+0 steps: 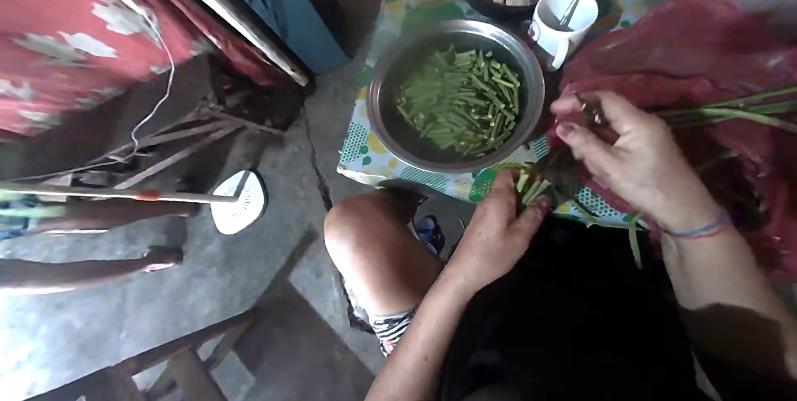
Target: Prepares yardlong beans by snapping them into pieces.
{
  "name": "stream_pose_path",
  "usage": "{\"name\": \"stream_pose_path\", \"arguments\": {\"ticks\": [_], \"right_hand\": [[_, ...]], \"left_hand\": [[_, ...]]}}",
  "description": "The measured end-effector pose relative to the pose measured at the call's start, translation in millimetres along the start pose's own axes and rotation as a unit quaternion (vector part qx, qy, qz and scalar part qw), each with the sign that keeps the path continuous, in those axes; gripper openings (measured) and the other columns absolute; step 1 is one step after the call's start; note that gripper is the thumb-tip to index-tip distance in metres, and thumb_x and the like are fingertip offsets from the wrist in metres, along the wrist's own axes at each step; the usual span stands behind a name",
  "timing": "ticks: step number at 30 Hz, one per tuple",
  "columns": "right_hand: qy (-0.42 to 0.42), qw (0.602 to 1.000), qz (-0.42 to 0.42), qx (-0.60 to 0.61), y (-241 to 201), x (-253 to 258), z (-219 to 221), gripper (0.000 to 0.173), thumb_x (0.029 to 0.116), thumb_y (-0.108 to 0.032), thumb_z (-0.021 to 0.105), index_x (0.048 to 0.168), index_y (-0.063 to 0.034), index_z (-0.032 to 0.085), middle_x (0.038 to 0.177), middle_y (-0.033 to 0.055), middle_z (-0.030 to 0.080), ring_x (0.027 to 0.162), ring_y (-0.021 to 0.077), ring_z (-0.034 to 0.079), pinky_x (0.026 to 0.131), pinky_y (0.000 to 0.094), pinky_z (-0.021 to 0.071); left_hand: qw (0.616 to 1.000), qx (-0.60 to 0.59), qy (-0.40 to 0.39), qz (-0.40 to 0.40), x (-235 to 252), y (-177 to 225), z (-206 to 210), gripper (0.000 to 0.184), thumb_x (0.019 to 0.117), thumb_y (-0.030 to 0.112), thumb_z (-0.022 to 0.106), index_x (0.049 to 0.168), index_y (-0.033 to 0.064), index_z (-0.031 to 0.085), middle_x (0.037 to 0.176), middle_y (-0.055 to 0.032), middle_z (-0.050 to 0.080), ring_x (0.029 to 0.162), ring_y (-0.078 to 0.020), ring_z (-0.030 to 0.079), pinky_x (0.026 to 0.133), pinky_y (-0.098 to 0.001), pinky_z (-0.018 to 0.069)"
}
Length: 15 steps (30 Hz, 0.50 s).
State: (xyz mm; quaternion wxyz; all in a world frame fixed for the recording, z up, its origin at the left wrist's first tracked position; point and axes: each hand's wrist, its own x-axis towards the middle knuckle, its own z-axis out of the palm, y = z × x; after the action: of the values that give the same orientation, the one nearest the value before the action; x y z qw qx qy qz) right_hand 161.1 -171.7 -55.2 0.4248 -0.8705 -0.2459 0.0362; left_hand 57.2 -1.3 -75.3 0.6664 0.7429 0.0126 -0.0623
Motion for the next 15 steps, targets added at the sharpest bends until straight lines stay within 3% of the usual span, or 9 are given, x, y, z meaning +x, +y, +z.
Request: {"name": "stream_pose_path", "arguments": {"ticks": [1, 2, 4, 6, 8, 10, 13, 15], "right_hand": [[-0.022, 0.999, -0.033, 0.033, -5, -6, 4, 0.027, 0.1037, -0.030, 0.057, 0.121, -0.0128, 0.067, 0.083, -0.0042, 0.063, 0.060, 0.0010, 0.053, 0.053, 0.0211, 0.0478], [-0.056, 0.995, -0.065, 0.051, -9, -11, 7, 0.028, 0.1039, -0.033, 0.055, 0.116, -0.0119, 0.069, 0.081, -0.0075, 0.063, 0.061, -0.0028, 0.053, 0.055, 0.0172, 0.0473], [-0.107, 0.985, -0.121, 0.056, -15, -14, 14, 0.036, 0.1019, -0.042, 0.058, 0.113, -0.0098, 0.070, 0.092, -0.0073, 0.070, 0.077, -0.0068, 0.061, 0.069, 0.0130, 0.0532], [-0.106, 0.981, -0.143, 0.075, -15, -14, 23, 0.031, 0.1002, -0.037, 0.063, 0.108, -0.0077, 0.068, 0.093, -0.0060, 0.069, 0.081, -0.0076, 0.062, 0.073, 0.0104, 0.0528], [-0.087, 0.982, -0.131, 0.108, -18, -12, 27, 0.019, 0.1000, -0.029, 0.064, 0.100, -0.0099, 0.065, 0.082, -0.0105, 0.062, 0.069, -0.0110, 0.055, 0.062, 0.0067, 0.0474], [-0.064, 0.984, -0.098, 0.136, -23, -9, 21, 0.013, 0.0994, -0.026, 0.065, 0.101, -0.0137, 0.065, 0.081, -0.0142, 0.061, 0.063, -0.0113, 0.052, 0.057, 0.0073, 0.0459], [-0.015, 0.980, -0.051, 0.190, -30, 7, 4, 0.006, 0.0996, -0.023, 0.065, 0.105, -0.0212, 0.063, 0.077, -0.0163, 0.060, 0.051, -0.0074, 0.044, 0.045, 0.0103, 0.0399], [0.002, 0.978, -0.036, 0.206, -35, 21, -2, 0.004, 0.1003, -0.021, 0.063, 0.103, -0.0242, 0.062, 0.072, -0.0164, 0.056, 0.046, -0.0061, 0.040, 0.041, 0.0103, 0.0363]], "left_hand": [[1.000, -0.002, 0.000, -0.001, 0, 1, -1, 0.033, 0.1022, 0.014, 0.053, 0.130, -0.0046, 0.053, 0.088, -0.0037, 0.061, 0.072, -0.0019, 0.055, 0.068, -0.0196, 0.0480], [1.000, -0.006, -0.001, 0.004, 0, 2, -1, 0.035, 0.1018, 0.012, 0.052, 0.132, -0.0047, 0.051, 0.088, -0.0036, 0.061, 0.073, -0.0013, 0.055, 0.068, -0.0194, 0.0480], [1.000, -0.013, -0.006, 0.026, -1, 4, -3, 0.037, 0.1011, 0.010, 0.053, 0.134, -0.0072, 0.048, 0.096, -0.0065, 0.065, 0.082, -0.0011, 0.060, 0.077, -0.0200, 0.0510], [0.999, -0.014, -0.015, 0.033, -1, 7, -5, 0.039, 0.1004, 0.010, 0.053, 0.135, -0.0083, 0.047, 0.101, -0.0091, 0.065, 0.087, -0.0024, 0.061, 0.080, -0.0212, 0.0512], [0.999, -0.027, -0.035, 0.030, 0, 12, -11, 0.042, 0.1011, 0.011, 0.054, 0.138, -0.0063, 0.045, 0.103, -0.0085, 0.065, 0.086, -0.0021, 0.060, 0.079, -0.0209, 0.0511], [0.995, -0.074, -0.064, 0.038, 1, 17, -19, 0.043, 0.1031, 0.013, 0.054, 0.141, -0.0047, 0.044, 0.092, -0.0032, 0.062, 0.071, 0.0006, 0.054, 0.066, -0.0174, 0.0480], [0.987, -0.103, -0.090, 0.088, 4, 16, -31, 0.028, 0.1074, 0.015, 0.047, 0.123, -0.0057, 0.055, 0.080, 0.0023, 0.060, 0.067, 0.0003, 0.057, 0.064, -0.0174, 0.0516], [0.989, -0.064, -0.069, 0.115, 11, 16, -34, 0.028, 0.1093, 0.014, 0.040, 0.116, -0.0044, 0.060, 0.075, 0.0051, 0.052, 0.065, 0.0024, 0.049, 0.061, -0.0145, 0.0439]]}}
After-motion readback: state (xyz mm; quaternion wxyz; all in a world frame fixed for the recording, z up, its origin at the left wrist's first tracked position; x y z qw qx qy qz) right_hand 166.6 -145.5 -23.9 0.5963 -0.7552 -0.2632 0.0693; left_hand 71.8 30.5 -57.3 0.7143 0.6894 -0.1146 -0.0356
